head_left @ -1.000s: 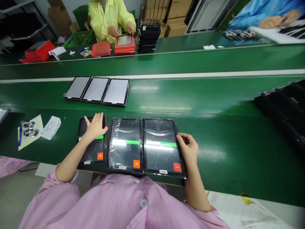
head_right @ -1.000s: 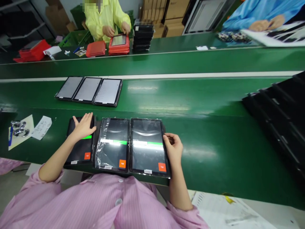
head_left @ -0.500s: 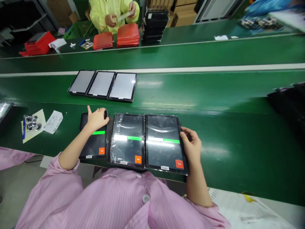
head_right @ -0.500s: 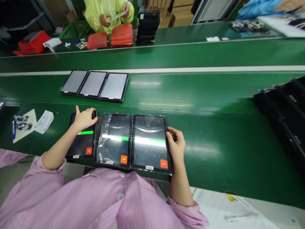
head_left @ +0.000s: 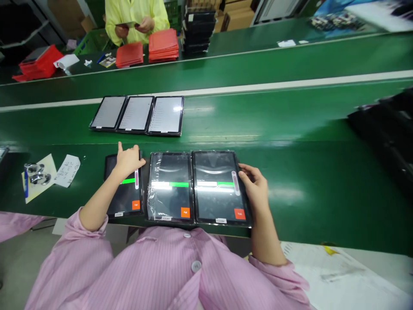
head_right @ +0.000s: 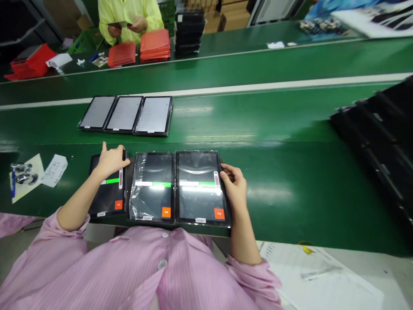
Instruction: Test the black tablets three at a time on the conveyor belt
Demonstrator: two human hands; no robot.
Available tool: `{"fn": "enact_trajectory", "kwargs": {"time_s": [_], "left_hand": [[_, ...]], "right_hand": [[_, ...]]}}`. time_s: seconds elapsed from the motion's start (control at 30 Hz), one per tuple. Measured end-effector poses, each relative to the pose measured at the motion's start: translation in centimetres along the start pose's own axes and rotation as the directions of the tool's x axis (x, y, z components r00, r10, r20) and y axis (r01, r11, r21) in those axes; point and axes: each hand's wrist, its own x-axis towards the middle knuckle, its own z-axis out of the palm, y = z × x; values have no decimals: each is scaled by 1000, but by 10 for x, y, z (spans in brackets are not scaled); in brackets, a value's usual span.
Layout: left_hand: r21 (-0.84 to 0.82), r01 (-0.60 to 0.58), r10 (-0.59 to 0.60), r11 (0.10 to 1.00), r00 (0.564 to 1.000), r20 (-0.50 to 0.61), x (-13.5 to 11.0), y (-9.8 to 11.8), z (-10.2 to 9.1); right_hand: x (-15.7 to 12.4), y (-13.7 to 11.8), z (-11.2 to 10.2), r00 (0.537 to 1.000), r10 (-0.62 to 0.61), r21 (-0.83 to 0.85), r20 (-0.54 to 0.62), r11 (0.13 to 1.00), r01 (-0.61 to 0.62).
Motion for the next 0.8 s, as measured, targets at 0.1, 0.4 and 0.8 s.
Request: {"fn": "enact_trajectory", "kwargs": {"time_s": [0.1,0.4,0.8], "left_hand": [[41,-23,21,999,999,47,0,9,-6],[-236,-592,609,771,793,-1,16,110,-21],[-271,-678,724,683,676,133,28,105,-8]], "right_hand": [[0,1,3,1000,-19,3,-15,1000,19],[1,1,3,999,-31,16,16,999,31],[0,0,3,999,-38,4,34,999,38]]}}
